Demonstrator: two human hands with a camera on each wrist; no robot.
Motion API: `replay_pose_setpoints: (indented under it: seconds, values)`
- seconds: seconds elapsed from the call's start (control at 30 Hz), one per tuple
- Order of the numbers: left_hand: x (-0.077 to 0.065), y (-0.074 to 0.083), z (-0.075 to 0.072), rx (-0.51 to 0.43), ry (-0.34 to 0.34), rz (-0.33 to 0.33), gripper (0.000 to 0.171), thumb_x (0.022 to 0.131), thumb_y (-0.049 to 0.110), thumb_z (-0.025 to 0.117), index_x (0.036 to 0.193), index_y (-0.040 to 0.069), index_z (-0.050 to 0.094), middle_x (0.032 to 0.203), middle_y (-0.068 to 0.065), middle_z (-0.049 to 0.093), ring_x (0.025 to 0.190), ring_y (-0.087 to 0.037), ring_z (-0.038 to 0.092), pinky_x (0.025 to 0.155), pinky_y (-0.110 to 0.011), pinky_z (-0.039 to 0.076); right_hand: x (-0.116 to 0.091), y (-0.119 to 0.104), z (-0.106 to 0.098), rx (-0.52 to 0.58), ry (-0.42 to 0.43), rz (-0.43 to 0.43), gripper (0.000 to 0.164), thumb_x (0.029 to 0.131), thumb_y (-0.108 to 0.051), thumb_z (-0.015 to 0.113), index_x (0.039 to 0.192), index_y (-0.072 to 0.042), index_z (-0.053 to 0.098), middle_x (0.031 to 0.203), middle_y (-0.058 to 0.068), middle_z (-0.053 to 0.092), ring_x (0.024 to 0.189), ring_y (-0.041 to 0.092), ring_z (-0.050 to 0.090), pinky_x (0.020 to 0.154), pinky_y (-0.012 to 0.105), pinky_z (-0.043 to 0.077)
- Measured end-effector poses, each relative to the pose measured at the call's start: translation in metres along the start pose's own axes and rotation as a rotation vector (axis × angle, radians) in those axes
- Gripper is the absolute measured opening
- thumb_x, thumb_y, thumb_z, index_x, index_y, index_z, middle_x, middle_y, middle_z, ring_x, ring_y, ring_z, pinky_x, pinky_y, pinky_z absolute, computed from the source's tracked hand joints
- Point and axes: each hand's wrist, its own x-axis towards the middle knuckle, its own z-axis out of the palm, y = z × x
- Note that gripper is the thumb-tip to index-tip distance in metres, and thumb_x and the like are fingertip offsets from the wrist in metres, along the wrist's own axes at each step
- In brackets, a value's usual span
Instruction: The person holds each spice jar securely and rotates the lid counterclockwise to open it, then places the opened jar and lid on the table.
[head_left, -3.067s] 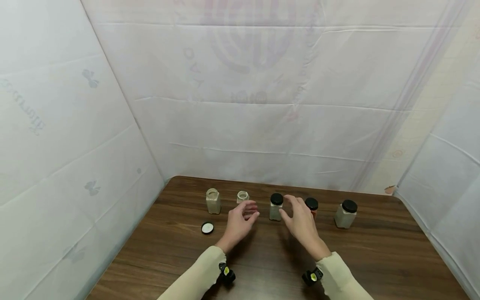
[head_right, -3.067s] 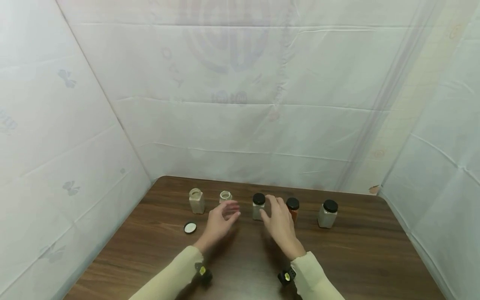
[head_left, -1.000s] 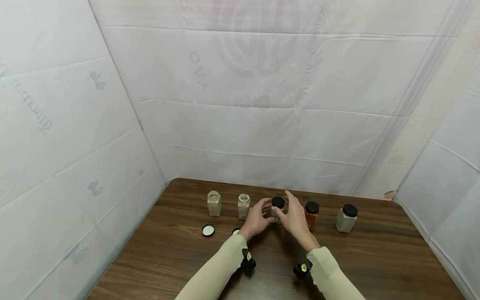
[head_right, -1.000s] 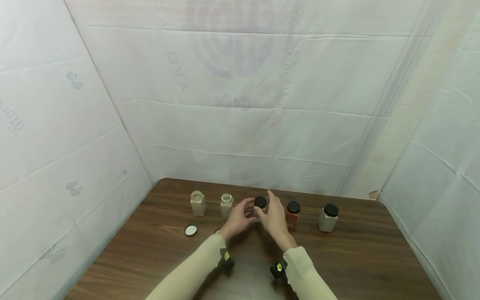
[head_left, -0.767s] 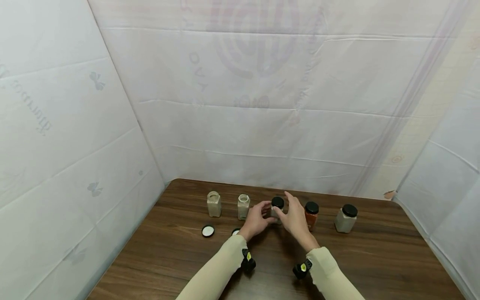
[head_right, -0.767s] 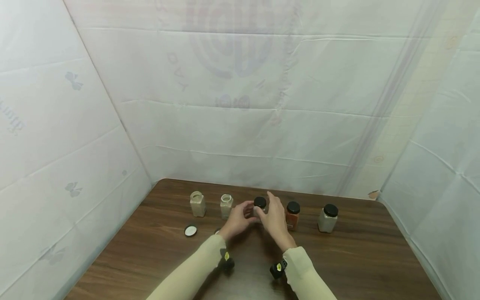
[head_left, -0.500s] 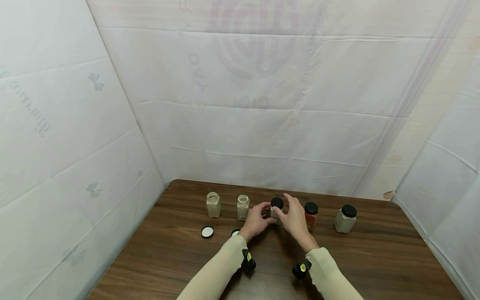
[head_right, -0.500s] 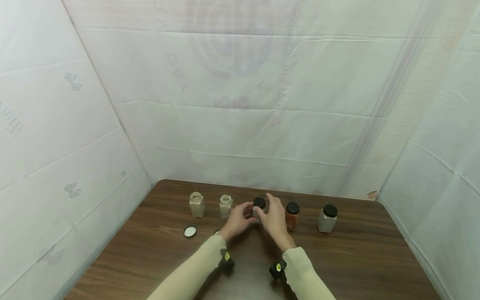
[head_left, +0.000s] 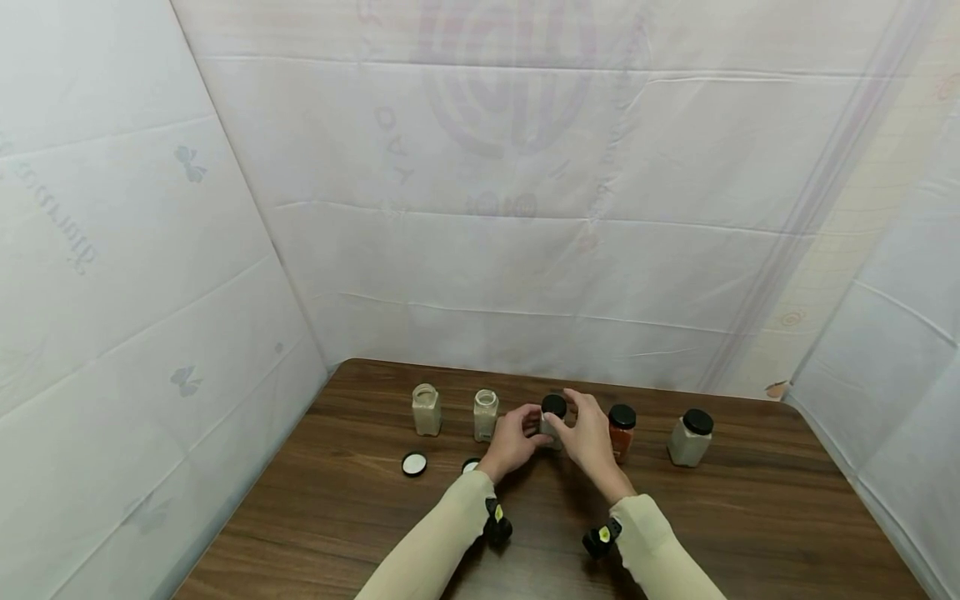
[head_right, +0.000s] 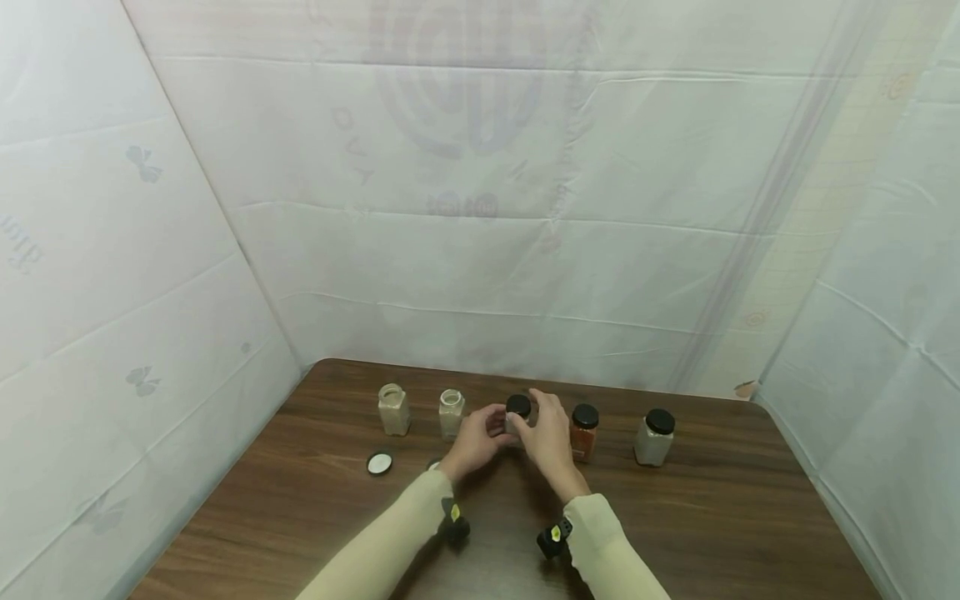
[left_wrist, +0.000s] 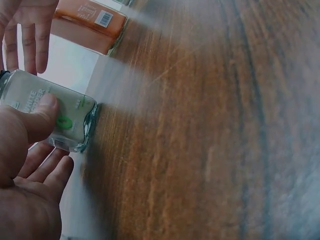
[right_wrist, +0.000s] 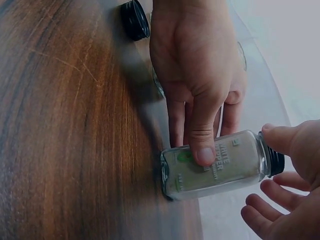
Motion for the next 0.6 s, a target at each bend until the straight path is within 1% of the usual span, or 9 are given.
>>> replay_pose_setpoints:
  seconds: [0.3, 0.6]
  values:
    - [-0.0005, 0.0009, 0.0003, -0.008, 0.001, 0.013, 0.046, 0.093, 0.009, 0.077, 0.136, 0.003, 0.062, 0.127, -0.013, 0.068, 0.119, -0.026, 0.067, 0.096, -0.029, 0.056, 0.0008, 0.0004, 0.0018, 0.012, 0.012, 0.0, 0.052, 0.093, -0.023, 0.079, 0.136, 0.002, 0.062, 0.127, 0.022, 0.06, 0.112, 0.037, 0.063, 0.09, 0.053, 0.055]
    - [0.0013, -0.0036, 0.0007, 0.009, 0.009, 0.02, 0.044, 0.092, 0.008, 0.078, 0.134, 0.004, 0.063, 0.128, -0.014, 0.068, 0.119, -0.026, 0.067, 0.094, -0.028, 0.056, 0.0015, 0.0006, 0.0036, 0.013, 0.019, 0.006, 0.047, 0.093, -0.02, 0.079, 0.132, 0.001, 0.065, 0.122, 0.021, 0.061, 0.108, 0.036, 0.062, 0.088, 0.051, 0.055]
